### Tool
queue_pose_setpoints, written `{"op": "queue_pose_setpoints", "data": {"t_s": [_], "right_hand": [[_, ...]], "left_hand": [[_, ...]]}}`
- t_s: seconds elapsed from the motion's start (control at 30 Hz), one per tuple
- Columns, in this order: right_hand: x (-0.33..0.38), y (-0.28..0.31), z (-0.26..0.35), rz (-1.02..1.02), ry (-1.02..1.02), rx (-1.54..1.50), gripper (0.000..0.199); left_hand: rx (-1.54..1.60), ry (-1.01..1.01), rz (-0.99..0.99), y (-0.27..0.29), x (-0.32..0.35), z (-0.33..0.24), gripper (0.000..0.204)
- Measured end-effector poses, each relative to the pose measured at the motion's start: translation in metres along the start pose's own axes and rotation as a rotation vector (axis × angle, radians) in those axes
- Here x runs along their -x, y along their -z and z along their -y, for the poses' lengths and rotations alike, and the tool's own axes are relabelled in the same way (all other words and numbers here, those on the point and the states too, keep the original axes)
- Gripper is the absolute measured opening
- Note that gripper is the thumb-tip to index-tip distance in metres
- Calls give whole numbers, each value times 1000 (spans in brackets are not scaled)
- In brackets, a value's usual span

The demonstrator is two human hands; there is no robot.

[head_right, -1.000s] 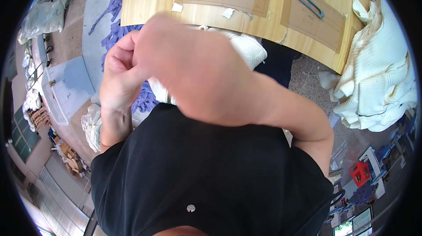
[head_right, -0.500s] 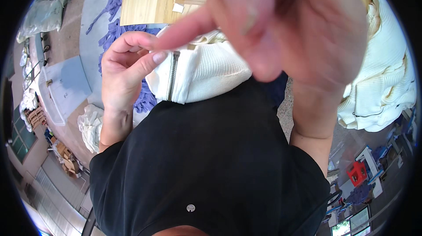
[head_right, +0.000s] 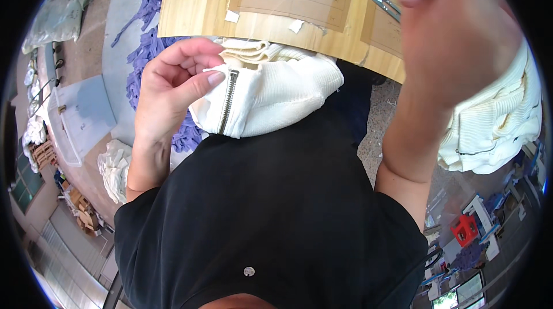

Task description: Sewing a zipper onto a white knitted garment by hand using a needle and thread.

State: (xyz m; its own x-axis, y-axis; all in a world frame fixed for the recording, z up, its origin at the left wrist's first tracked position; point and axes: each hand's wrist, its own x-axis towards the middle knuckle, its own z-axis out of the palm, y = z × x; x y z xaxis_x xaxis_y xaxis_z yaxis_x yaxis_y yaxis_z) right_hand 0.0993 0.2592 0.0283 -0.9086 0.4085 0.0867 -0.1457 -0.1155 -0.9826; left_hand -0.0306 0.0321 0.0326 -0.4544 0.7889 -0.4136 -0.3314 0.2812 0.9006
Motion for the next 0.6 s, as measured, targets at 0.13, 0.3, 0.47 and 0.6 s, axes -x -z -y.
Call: {"op": "queue_pose_setpoints", "data": {"t_s": [0.13,0.3,0.47,0.6], "right_hand": [[-4,-30,-13,24,42,133,13],[7,-47,-13,315,116,367,11],[10,-51,-10,375,136,400,15],[11,-50,-7,400,129,432,18]], "left_hand": [[152,-113,-45,-3,12,7,30],[221,-166,-13,1,11,11,31],[276,-192,21,3,11,14,32],[284,-209,38,3,10,15,32]]}}
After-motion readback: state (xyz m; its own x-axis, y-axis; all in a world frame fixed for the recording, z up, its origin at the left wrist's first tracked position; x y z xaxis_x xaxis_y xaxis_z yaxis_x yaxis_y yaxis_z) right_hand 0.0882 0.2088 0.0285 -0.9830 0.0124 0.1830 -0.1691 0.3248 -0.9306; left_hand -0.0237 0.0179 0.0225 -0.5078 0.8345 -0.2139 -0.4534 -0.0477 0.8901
